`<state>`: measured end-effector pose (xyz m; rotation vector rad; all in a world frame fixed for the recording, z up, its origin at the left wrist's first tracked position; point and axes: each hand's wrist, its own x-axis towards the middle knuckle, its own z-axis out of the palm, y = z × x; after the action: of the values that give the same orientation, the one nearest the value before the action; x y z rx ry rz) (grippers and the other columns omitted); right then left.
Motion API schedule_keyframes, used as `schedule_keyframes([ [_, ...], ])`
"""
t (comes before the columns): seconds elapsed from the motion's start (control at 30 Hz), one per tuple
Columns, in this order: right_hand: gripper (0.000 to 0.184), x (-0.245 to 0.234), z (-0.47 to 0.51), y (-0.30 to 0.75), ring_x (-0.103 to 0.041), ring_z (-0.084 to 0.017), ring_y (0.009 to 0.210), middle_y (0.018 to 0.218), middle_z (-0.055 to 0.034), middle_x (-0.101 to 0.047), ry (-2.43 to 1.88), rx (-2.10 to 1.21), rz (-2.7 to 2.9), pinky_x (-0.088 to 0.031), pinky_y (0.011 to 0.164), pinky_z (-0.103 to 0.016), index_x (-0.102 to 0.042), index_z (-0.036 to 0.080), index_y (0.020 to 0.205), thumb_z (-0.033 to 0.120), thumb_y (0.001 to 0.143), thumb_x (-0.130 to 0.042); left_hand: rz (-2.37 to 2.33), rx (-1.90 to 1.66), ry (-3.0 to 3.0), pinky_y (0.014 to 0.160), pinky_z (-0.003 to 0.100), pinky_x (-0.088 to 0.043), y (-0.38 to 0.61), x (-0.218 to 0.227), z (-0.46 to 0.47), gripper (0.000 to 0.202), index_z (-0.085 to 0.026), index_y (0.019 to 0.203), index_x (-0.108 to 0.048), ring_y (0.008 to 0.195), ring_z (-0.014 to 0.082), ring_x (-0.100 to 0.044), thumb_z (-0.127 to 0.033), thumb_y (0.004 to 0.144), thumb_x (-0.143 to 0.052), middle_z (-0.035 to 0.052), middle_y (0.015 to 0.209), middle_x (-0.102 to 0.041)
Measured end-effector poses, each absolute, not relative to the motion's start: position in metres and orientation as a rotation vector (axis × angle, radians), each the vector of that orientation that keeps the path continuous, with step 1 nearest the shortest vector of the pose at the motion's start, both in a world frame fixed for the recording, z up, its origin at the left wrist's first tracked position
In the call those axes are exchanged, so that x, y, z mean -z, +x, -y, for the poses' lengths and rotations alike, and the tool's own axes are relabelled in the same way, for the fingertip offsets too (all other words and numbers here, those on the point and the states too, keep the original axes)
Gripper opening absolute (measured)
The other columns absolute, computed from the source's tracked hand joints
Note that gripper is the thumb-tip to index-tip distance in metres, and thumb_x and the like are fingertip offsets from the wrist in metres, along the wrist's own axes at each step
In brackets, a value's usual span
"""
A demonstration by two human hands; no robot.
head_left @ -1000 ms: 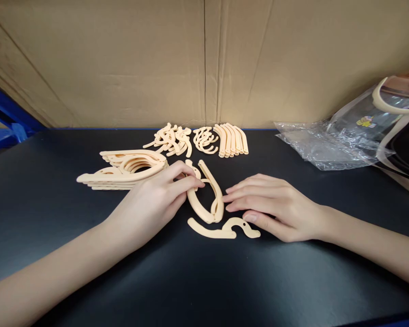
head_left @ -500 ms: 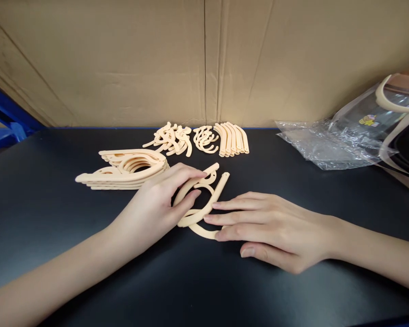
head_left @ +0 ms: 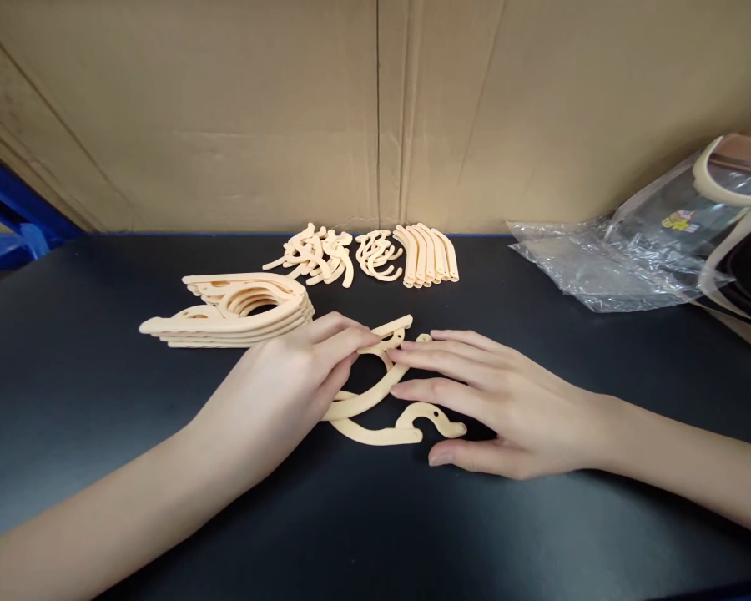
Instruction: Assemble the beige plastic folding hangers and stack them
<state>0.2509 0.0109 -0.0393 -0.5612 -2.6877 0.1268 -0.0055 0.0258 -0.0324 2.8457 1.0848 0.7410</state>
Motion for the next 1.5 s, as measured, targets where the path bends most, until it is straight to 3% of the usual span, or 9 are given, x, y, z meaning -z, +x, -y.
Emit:
schedule_keyframes([
  [0.2, 0.035, 0.039, -0.012, 0.25, -0.062, -0.023, 0.115, 0.121, -0.0128, -0.069, -0.47, -0.142, 2.657, -0.045, 0.104, -0.041, -0.062, 0.011, 0.119, 0.036, 0.096, -0.059, -1.149, -0.65, 3.011, 0.059, 0.033, -0.056, -0.006, 0.029, -0.025, 0.031, -0.016, 0.101, -0.069, 0.082, 0.0231, -0.072, -0.007, 0.093, -0.041, 0.0064, 0.107, -0.073],
  [0.33, 0.023, 0.04, -0.011, 0.249, -0.064, -0.021, 0.103, 0.109, -0.0094, -0.072, -0.424, -0.205, 2.619, -0.048, 0.097, -0.038, -0.064, 0.011, 0.113, 0.02, 0.093, -0.058, -1.174, -0.629, 3.107, 0.056, 0.034, -0.056, -0.006, 0.027, -0.024, 0.033, -0.015, 0.1, -0.072, 0.08, 0.0244, -0.073, -0.007, 0.093, -0.04, 0.0067, 0.106, -0.075],
  [0.7, 0.05, 0.046, -0.029, 0.262, -0.06, -0.018, 0.104, 0.111, -0.0064, -0.069, -0.707, -0.26, 2.533, -0.045, 0.098, -0.039, -0.06, 0.016, 0.123, -0.01, 0.086, -0.038, -1.097, -0.508, 3.229, 0.065, 0.04, -0.059, -0.005, 0.025, -0.022, 0.039, -0.012, 0.108, -0.07, 0.085, 0.027, -0.072, -0.003, 0.092, -0.036, 0.0093, 0.109, -0.075],
  [0.87, 0.053, 0.051, -0.036, 0.268, -0.059, -0.018, 0.093, 0.091, -0.002, -0.066, -0.757, -0.286, 2.473, -0.045, 0.096, -0.041, -0.06, 0.018, 0.12, -0.011, 0.081, -0.039, -1.086, -0.521, 3.187, 0.068, 0.039, -0.058, -0.005, 0.024, -0.024, 0.038, -0.012, 0.108, -0.07, 0.087, 0.0263, -0.071, -0.005, 0.093, -0.036, 0.009, 0.11, -0.074],
  [1.1, 0.038, 0.049, -0.04, 0.273, -0.062, -0.016, 0.082, 0.063, 0.0051, -0.055, -0.715, -0.278, 2.449, -0.042, 0.107, -0.048, -0.066, 0.022, 0.11, 0.0, 0.092, -0.04, -1.063, -0.528, 3.103, 0.074, 0.041, -0.057, -0.002, 0.028, -0.023, 0.03, -0.012, 0.113, -0.067, 0.093, 0.0281, -0.069, -0.027, 0.098, -0.047, 0.0106, 0.115, -0.072],
  [1.23, 0.03, 0.029, -0.039, 0.272, -0.063, -0.019, 0.092, 0.081, -0.0016, -0.069, -0.701, 0.089, 2.516, -0.039, 0.106, -0.048, -0.068, 0.016, 0.105, 0.002, 0.093, -0.044, -0.996, -0.496, 3.18, 0.076, 0.043, -0.057, -0.002, 0.029, -0.026, 0.032, -0.01, 0.114, -0.067, 0.093, 0.0284, -0.069, -0.023, 0.099, -0.042, 0.0127, 0.115, -0.071],
  [1.3, 0.025, 0.018, -0.036, 0.27, -0.063, -0.022, 0.092, 0.093, -0.0055, -0.071, -0.828, 0.276, 2.536, -0.046, 0.094, -0.043, -0.067, 0.014, 0.106, 0.007, 0.094, -0.047, -0.925, -0.468, 3.271, 0.079, 0.045, -0.056, -0.003, 0.028, -0.03, 0.033, -0.008, 0.112, -0.067, 0.093, 0.0297, -0.069, -0.019, 0.099, -0.038, 0.0142, 0.112, -0.072],
  [1.37, 0.016, 0.011, -0.032, 0.267, -0.063, -0.022, 0.078, 0.084, -0.0049, -0.069, -1.007, 0.416, 2.567, -0.048, 0.074, -0.037, -0.067, 0.014, 0.093, 0.023, 0.095, -0.054, -0.882, -0.432, 3.35, 0.082, 0.049, -0.055, -0.002, 0.025, -0.032, 0.034, -0.007, 0.113, -0.067, 0.097, 0.0326, -0.068, -0.013, 0.097, -0.038, 0.0162, 0.112, -0.071],
  [1.5, 0.04, 0.015, -0.029, 0.264, -0.056, -0.02, 0.059, 0.064, -0.0009, -0.057, -1.2, 0.526, 2.617, -0.04, 0.058, -0.034, -0.06, 0.018, 0.069, 0.053, 0.087, -0.065, -0.867, -0.447, 3.344, 0.082, 0.048, -0.056, 0.008, 0.017, -0.027, 0.034, -0.008, 0.118, -0.065, 0.104, 0.034, -0.066, -0.011, 0.097, -0.038, 0.0183, 0.12, -0.067],
])
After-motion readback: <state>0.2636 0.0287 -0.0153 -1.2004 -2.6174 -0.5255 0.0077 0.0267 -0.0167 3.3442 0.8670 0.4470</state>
